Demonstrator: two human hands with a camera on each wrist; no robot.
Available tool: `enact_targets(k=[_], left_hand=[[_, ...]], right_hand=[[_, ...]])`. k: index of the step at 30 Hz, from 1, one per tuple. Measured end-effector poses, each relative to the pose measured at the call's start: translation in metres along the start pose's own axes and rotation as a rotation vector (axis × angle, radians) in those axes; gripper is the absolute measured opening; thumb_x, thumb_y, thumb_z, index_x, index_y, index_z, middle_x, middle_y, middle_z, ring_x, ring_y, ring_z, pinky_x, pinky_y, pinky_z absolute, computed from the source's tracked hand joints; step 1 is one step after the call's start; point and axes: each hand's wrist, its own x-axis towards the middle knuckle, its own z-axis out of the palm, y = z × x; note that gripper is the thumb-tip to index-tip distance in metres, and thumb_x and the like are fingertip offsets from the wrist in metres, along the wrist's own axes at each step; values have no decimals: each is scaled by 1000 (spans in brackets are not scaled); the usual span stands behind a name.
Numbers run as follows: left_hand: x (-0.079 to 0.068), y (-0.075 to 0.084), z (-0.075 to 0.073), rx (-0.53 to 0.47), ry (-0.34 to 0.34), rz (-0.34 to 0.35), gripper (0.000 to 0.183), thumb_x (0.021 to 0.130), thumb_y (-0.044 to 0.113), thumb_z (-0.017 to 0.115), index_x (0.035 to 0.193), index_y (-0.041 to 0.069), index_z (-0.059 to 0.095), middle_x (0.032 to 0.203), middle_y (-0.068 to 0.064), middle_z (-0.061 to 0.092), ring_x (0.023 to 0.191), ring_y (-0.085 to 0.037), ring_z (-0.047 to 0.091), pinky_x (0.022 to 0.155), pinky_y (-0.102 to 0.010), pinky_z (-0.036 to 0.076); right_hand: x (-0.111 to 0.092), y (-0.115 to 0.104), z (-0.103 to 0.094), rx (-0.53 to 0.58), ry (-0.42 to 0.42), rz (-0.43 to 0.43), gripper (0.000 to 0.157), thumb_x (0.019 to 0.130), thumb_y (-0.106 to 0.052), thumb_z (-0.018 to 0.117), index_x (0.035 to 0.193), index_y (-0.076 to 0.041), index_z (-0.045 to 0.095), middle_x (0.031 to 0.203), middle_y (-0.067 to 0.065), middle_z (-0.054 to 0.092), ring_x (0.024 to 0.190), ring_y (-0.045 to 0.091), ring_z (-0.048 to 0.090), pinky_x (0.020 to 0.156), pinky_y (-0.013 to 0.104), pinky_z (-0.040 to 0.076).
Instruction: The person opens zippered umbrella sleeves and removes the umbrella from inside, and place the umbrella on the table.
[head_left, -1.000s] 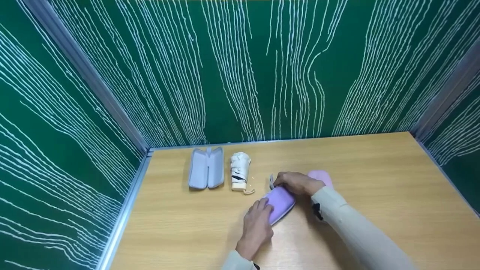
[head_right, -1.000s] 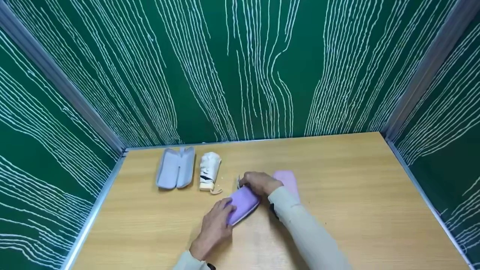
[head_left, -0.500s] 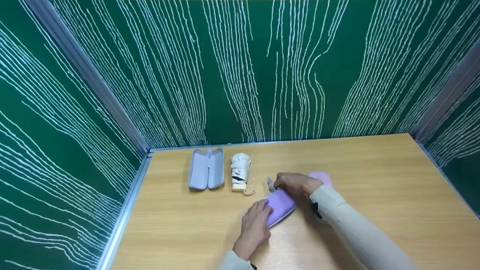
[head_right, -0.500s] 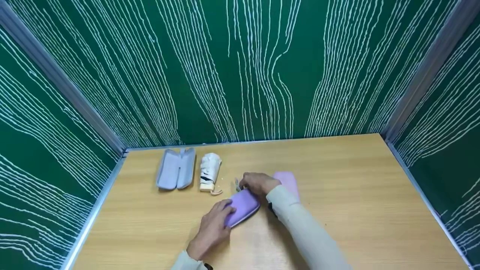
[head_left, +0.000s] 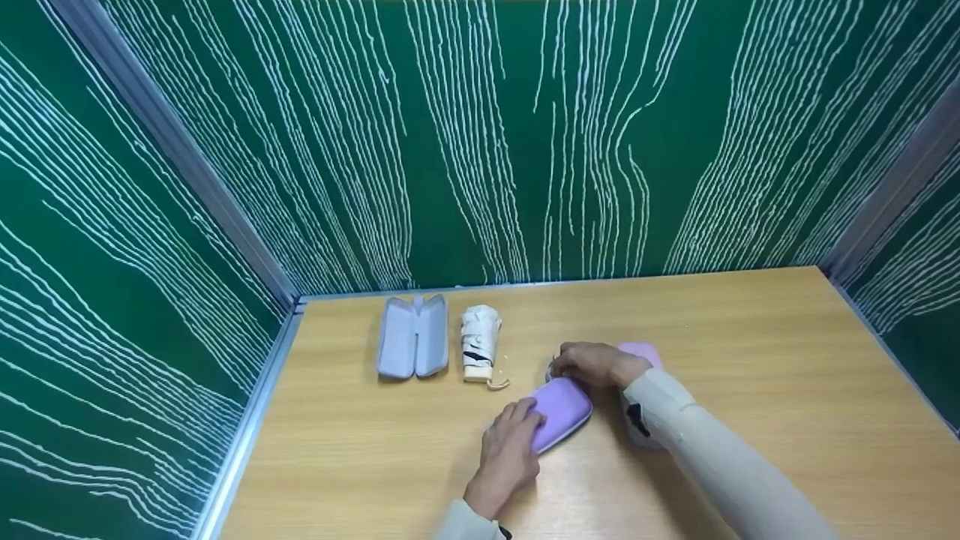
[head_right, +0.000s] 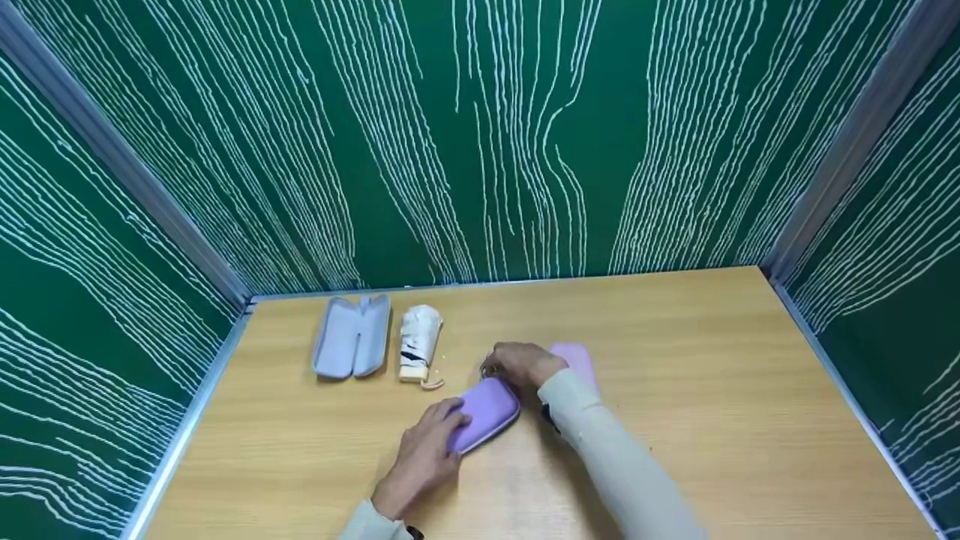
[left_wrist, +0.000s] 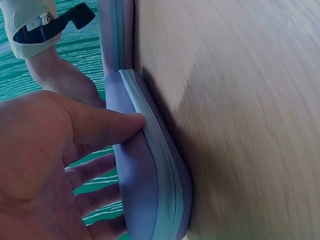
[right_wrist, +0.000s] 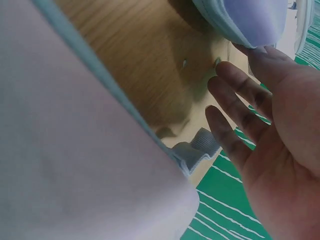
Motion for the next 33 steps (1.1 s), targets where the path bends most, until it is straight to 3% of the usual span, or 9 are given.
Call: enact_targets(k=[1, 4, 9, 16, 26, 33], left_hand=[[0, 0, 0, 3, -1, 0, 52, 60, 7, 76, 108, 21, 63, 128, 2, 49, 114, -18, 47, 81, -36, 49], [0, 0, 1, 3, -7, 1, 53, 59, 7, 76, 109, 21, 63, 128, 2, 49, 115, -18, 46, 81, -35, 49], [0, 1, 2, -2, -19, -6, 55, 58, 8, 77, 109, 22, 63, 129, 3, 48, 116, -17, 46, 82, -36, 49], [-1, 1, 2, 16, 1, 1, 53, 58, 6, 76, 106, 22, 63, 128, 3, 48, 115, -16, 46, 82, -36, 48], [-1, -2, 2, 12, 19, 16, 48, 62, 6, 73, 106, 21, 63, 128, 3, 49, 114, -17, 47, 82, -35, 48], [-1, -1, 2, 9, -9, 9, 51, 62, 7, 74, 109, 22, 62, 130, 3, 47, 117, -18, 45, 85, -36, 48]], right_hand=[[0, 0, 0, -1, -3, -9, 16, 88, -15, 61, 101, -19, 70, 90, -8, 60, 86, 14, 58, 79, 31, 49], [1, 2, -1, -139, 1, -125, 23, 89, -8, 60, 106, -19, 70, 94, -6, 59, 90, 14, 59, 81, 30, 50], [3, 3, -1, -148, 1, -163, 22, 89, -8, 60, 105, -17, 71, 94, -4, 61, 88, 14, 59, 80, 29, 50], [4, 4, 4, -225, 58, -298, 17, 91, -8, 56, 98, -13, 71, 89, 0, 61, 81, 14, 59, 73, 31, 51], [7, 4, 0, -231, 59, -273, 17, 89, -11, 60, 99, -17, 72, 94, -1, 59, 83, 14, 58, 73, 27, 51], [11, 0, -3, -313, 66, -300, 16, 84, -11, 67, 96, -19, 74, 94, -2, 60, 84, 14, 60, 72, 24, 51]])
